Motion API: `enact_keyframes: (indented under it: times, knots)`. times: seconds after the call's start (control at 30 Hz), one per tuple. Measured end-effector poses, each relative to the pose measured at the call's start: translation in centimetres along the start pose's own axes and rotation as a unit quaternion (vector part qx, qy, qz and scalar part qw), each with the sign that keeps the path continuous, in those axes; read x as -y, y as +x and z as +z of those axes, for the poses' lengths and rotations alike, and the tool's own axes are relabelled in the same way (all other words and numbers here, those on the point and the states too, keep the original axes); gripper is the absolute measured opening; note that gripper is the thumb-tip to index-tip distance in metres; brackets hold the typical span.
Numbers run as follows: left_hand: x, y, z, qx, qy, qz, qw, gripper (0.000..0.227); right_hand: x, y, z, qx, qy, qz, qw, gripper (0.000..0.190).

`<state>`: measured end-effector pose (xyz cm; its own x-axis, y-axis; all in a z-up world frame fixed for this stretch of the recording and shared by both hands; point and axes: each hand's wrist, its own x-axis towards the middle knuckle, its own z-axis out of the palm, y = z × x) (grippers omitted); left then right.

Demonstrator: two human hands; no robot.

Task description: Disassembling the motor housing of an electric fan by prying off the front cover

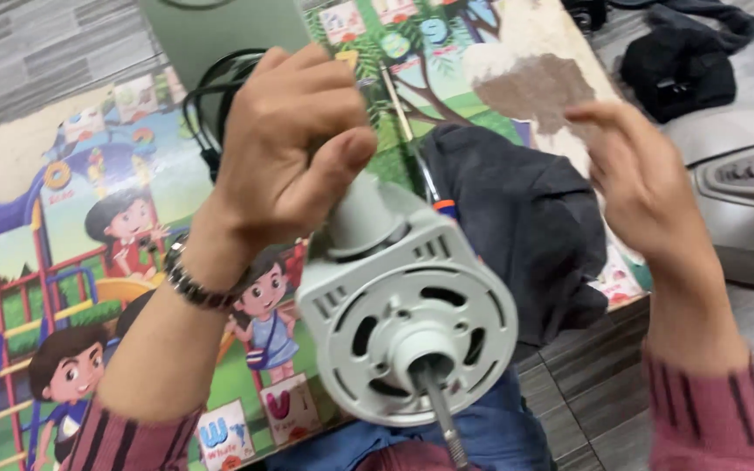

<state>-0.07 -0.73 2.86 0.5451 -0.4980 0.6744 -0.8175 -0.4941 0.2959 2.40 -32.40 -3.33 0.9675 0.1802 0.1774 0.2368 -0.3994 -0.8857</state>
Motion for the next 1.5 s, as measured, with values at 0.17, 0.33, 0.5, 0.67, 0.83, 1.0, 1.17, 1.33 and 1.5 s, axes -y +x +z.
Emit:
enact_keyframes:
  times: [0.17, 0.33, 0.5, 0.67, 0.83, 1.0, 1.17, 1.33, 1.5]
  knots:
    - [-0.7, 1.0, 0.2, 0.025, -0.008, -0.007, 1.0, 0.041, -4.6, 7.4, 0.5, 0.05, -0.176, -0.192, 0.964, 0.036]
    - [-0.3, 1.4, 0.9, 0.024, -0.005, -0.007, 1.0, 0.046, -7.8, 10.0, 3.0, 0.081, -0.213, -0.264, 0.937, 0.043]
    - [0.1, 1.2, 0.7, 0.023, -0.017, -0.015, 0.999, 0.046, -7.6, 9.6, 3.2, 0.116, -0.202, -0.221, 0.947, 0.048]
    - [0.6, 0.9, 0.6, 0.02, -0.03, -0.001, 0.999, 0.04, -7.3, 9.3, 2.7, 0.143, -0.162, -0.118, 0.969, 0.06]
    - [0.7, 1.0, 0.5, 0.005, -0.033, 0.006, 0.999, 0.037, -6.6, 9.0, 2.7, 0.13, -0.176, -0.12, 0.968, 0.051]
    - [0.7, 1.0, 0.6, -0.005, -0.014, 0.014, 1.0, 0.041, -4.7, 7.8, 2.7, 0.106, -0.066, -0.098, 0.987, 0.047]
    - [0.5, 0.8, 0.4, -0.021, -0.036, 0.018, 0.999, 0.037, -0.4, 1.9, 2.3, 0.161, 0.152, -0.195, 0.956, 0.048]
    - [0.6, 0.5, 0.6, -0.035, -0.083, 0.001, 0.996, 0.035, 3.5, -2.4, 3.4, 0.226, 0.208, -0.191, 0.932, 0.04]
    - [0.7, 0.3, 0.7, -0.034, -0.099, 0.0, 0.995, 0.034, 3.0, -2.8, 4.5, 0.226, 0.181, -0.201, 0.936, 0.032]
